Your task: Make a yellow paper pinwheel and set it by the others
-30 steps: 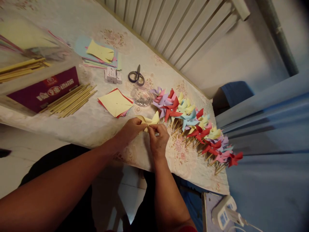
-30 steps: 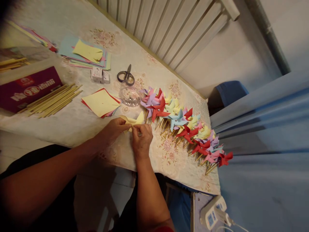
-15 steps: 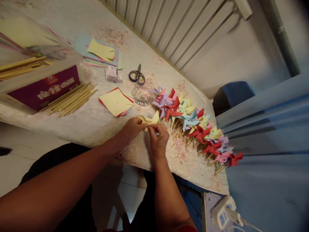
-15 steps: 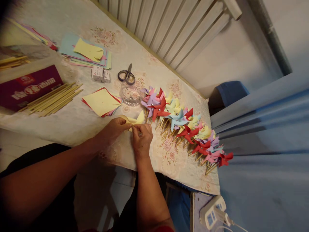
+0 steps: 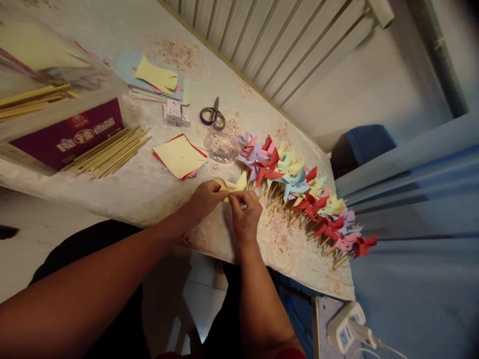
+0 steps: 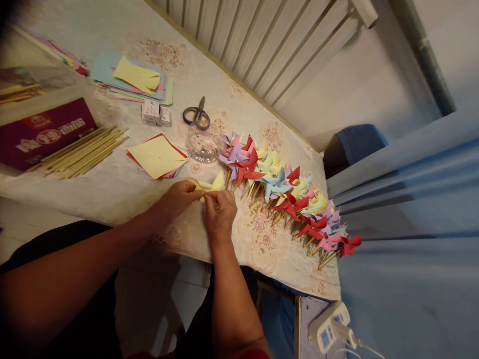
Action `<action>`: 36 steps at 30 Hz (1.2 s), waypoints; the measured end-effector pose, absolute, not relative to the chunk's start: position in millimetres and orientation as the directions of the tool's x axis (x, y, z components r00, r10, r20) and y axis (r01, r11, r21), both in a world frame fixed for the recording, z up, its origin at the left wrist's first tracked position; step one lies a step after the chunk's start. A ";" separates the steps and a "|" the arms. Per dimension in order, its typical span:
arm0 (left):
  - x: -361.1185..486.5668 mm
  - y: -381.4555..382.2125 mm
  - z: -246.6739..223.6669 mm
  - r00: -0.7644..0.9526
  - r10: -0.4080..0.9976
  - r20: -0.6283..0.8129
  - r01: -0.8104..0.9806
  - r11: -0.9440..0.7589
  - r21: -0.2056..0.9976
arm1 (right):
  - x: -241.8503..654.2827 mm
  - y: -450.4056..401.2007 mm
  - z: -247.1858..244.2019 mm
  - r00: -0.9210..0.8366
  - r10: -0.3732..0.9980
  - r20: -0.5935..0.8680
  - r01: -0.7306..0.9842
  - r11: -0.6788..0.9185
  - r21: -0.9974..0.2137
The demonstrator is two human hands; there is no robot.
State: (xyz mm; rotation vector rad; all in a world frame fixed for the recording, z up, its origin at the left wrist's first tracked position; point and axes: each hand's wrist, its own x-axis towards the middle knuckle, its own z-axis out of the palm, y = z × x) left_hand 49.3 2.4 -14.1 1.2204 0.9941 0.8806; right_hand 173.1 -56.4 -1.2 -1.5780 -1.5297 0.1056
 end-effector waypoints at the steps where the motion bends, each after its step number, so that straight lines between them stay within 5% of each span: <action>1: 48.8 2.3 -12.9 0.324 0.937 -0.130 0.009 0.134 0.991 | 173.2 -56.5 -1.0 0.228 0.832 0.505 0.752 0.179 -0.634; 21: 47.7 2.0 -5.7 0.304 0.946 -0.112 0.214 0.046 0.976 | 172.8 -57.4 0.1 0.230 0.847 0.478 0.753 0.156 -0.639; 30: 50.6 -2.1 -6.3 0.310 0.944 0.113 0.204 -0.182 0.962 | 174.8 -60.6 2.3 0.140 0.842 0.521 0.835 0.183 -0.519; 36: 49.8 -3.4 -2.9 0.313 0.938 0.150 0.235 -0.230 0.944 | 166.6 -60.1 -1.4 0.322 0.844 0.429 0.690 0.101 -0.716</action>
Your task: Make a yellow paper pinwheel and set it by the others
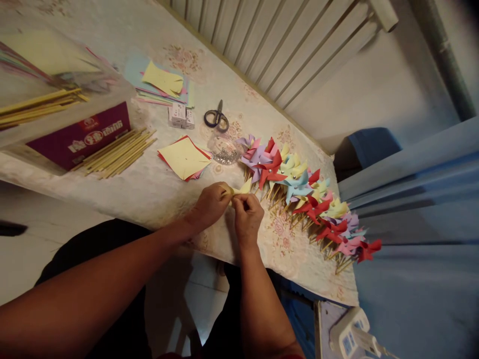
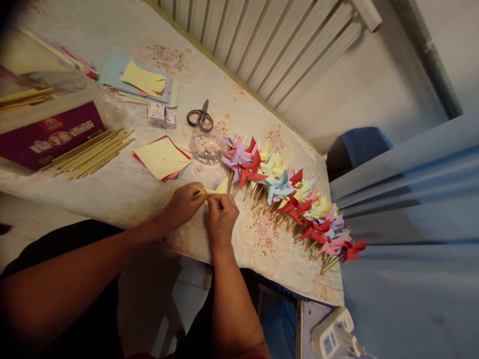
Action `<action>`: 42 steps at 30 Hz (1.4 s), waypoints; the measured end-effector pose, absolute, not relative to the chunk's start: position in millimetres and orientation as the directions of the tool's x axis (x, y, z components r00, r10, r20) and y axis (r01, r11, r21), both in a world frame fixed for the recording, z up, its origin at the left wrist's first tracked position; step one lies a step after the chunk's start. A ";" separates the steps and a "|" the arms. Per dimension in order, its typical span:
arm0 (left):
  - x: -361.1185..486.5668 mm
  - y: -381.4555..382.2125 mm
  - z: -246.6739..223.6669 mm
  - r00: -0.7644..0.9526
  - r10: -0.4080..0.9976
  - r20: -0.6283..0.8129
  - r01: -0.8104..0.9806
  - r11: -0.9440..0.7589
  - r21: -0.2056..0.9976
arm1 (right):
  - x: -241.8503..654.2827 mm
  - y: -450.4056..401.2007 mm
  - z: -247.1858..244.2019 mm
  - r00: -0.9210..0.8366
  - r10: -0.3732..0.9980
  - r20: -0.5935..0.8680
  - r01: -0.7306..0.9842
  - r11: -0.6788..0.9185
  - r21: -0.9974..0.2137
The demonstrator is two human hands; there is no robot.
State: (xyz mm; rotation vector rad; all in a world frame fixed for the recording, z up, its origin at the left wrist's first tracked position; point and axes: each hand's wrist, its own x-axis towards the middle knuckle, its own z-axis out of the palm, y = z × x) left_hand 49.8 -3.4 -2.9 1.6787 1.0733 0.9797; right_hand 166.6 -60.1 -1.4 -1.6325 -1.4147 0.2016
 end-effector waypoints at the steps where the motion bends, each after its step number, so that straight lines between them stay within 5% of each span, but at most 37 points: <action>1: 49.7 -3.3 -3.5 0.314 0.938 0.147 0.246 -0.230 0.942 | 165.8 -59.8 -2.1 0.349 0.844 0.407 0.666 0.082 -0.741; 9: 49.6 -2.5 -9.3 0.333 0.930 0.153 0.235 -0.239 0.942 | 171.4 -60.7 -3.0 0.145 0.832 0.536 0.809 0.212 -0.548; 16: 48.2 -2.6 -9.5 0.322 0.931 0.174 0.236 -0.257 0.937 | 163.3 -58.8 -11.5 0.382 0.830 0.406 0.618 0.097 -0.780; 23: 47.7 -1.6 -15.5 0.329 0.926 0.188 0.233 -0.272 0.934 | 168.6 -58.1 -8.7 0.196 0.838 0.509 0.768 0.191 -0.611; 30: 46.8 -2.1 -14.7 0.323 0.933 0.162 0.270 -0.255 0.929 | 164.1 -57.0 -11.0 0.371 0.861 0.348 0.595 0.067 -0.801; 37: 46.3 -1.3 -17.5 0.341 0.921 0.187 0.252 -0.281 0.926 | 171.7 -56.7 -10.0 0.133 0.841 0.524 0.809 0.213 -0.548; 42: 46.8 -0.2 -21.5 0.331 0.928 0.172 0.273 -0.269 0.923 | 166.7 -55.4 -15.4 0.359 0.871 0.337 0.611 0.054 -0.790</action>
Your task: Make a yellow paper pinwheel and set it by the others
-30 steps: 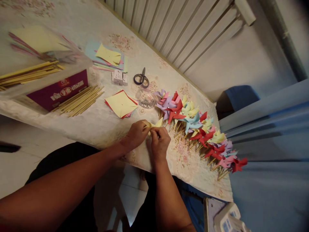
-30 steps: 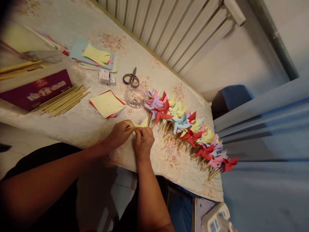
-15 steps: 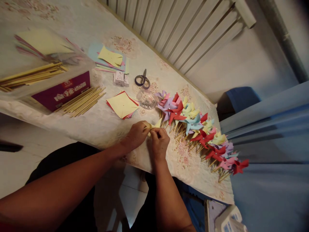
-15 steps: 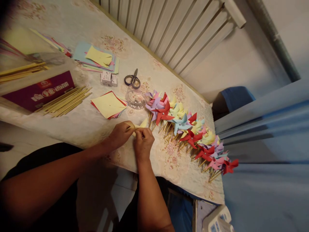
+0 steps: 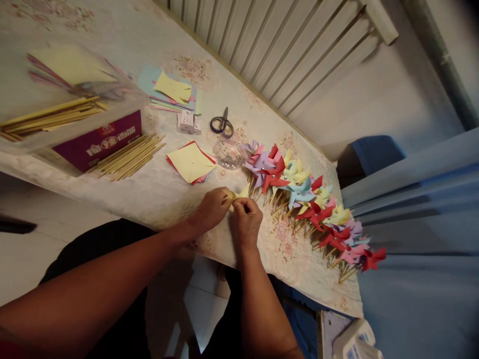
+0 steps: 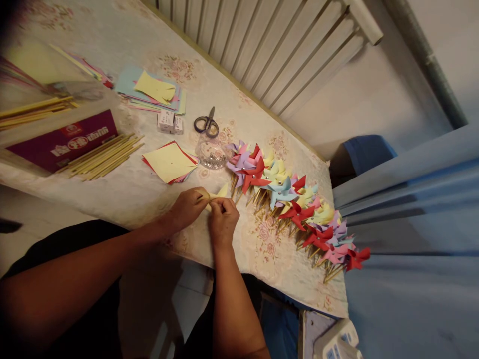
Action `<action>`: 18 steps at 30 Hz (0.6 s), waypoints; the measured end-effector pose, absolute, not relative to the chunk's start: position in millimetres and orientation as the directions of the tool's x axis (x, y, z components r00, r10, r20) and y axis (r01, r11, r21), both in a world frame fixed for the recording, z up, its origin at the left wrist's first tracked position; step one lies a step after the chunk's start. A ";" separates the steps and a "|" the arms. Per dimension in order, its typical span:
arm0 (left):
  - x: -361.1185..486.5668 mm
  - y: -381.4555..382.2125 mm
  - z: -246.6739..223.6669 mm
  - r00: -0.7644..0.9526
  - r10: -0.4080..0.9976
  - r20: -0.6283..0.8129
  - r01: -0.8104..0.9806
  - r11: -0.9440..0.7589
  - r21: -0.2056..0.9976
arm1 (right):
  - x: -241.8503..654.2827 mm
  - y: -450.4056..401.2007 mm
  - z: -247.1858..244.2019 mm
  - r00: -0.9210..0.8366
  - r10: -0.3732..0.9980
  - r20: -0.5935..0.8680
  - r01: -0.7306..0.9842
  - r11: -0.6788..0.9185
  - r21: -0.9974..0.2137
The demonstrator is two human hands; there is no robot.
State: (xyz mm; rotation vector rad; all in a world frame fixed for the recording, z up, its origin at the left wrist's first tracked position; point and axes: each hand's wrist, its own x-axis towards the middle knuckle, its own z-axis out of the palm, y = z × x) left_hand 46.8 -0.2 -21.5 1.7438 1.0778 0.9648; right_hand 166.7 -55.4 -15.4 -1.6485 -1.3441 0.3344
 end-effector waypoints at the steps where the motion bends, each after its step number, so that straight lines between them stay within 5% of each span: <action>1: 46.9 0.0 -22.1 0.330 0.930 0.164 0.284 -0.263 0.922 | 165.5 -55.2 -16.5 0.397 0.874 0.280 0.559 0.012 -0.829; 4: 46.7 0.1 -23.2 0.337 0.929 0.157 0.298 -0.263 0.918 | 165.7 -55.1 -16.7 0.405 0.882 0.242 0.537 -0.015 -0.844; 10: 45.6 -0.7 -22.0 0.365 0.914 0.177 0.262 -0.283 0.923 | 172.7 -55.2 -10.9 0.169 0.857 0.486 0.784 0.182 -0.594; 15: 45.2 -0.9 -23.1 0.348 0.923 0.165 0.285 -0.272 0.919 | 165.7 -55.0 -14.9 0.387 0.884 0.263 0.548 0.009 -0.836; 18: 44.7 -1.2 -22.6 0.346 0.926 0.150 0.304 -0.262 0.916 | 164.2 -55.5 -14.9 0.418 0.890 0.183 0.490 -0.052 -0.870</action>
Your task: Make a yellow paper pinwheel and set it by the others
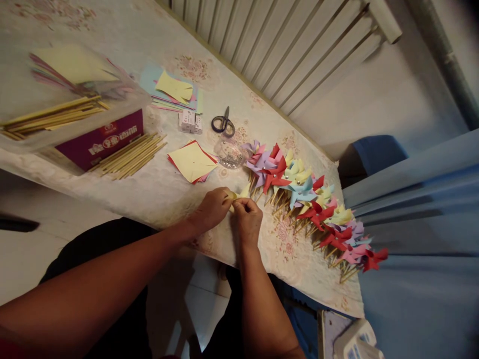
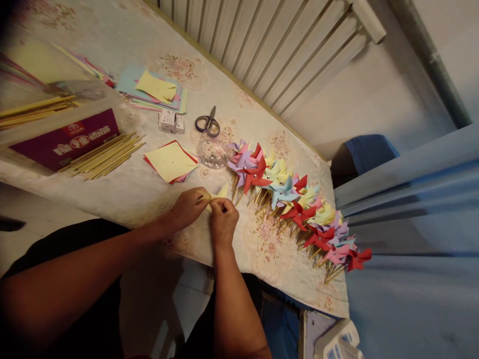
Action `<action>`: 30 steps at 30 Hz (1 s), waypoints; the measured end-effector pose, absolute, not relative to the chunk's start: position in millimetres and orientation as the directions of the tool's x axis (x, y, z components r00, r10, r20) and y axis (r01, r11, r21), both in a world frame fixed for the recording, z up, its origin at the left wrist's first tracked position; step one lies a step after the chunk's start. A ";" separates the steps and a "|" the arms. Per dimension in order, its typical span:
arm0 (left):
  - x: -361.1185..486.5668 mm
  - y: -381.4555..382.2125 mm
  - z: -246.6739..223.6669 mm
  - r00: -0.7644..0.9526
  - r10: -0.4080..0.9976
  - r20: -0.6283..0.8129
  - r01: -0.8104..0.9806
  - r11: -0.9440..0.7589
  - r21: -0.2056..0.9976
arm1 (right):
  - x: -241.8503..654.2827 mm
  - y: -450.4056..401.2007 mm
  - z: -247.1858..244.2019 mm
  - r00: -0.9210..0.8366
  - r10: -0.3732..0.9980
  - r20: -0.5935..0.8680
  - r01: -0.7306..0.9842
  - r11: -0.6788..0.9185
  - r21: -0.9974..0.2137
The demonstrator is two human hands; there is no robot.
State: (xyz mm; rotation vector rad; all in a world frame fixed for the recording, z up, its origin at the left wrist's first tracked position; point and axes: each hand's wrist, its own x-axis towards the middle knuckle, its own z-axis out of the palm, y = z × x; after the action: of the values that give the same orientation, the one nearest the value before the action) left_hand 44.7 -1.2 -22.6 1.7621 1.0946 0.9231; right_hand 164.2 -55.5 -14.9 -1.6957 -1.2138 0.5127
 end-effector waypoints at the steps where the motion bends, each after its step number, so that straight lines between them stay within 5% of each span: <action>1: 44.4 -1.3 -21.9 0.353 0.923 0.150 0.299 -0.264 0.917 | 164.9 -55.7 -13.9 0.396 0.888 0.232 0.537 -0.019 -0.843; 6: 43.3 -1.4 -18.1 0.371 0.912 0.174 0.276 -0.288 0.917 | 169.4 -56.2 -9.7 0.196 0.865 0.463 0.764 0.161 -0.625; 13: 43.5 -1.1 -22.0 0.345 0.926 0.153 0.325 -0.271 0.906 | 161.3 -56.3 -16.5 0.453 0.890 0.053 0.367 -0.132 -0.921; 20: 42.7 -2.0 -17.0 0.370 0.911 0.183 0.269 -0.293 0.918 | 167.9 -55.3 -6.9 0.275 0.883 0.381 0.666 0.111 -0.738; 26: 42.5 -2.1 -16.4 0.345 0.930 0.124 0.309 -0.237 0.921 | 158.1 -56.5 -8.4 0.473 0.881 0.017 0.328 -0.158 -0.931; 30: 42.2 -0.5 -15.8 0.322 0.945 0.056 0.340 -0.171 0.925 | 157.8 -54.3 -9.3 0.545 0.836 0.066 0.358 -0.161 -0.920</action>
State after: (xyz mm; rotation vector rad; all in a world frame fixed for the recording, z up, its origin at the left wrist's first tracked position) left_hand 42.2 -0.5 -15.8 1.6978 1.1676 0.8541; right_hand 157.8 -54.3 -9.3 -1.7499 -0.9980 0.5788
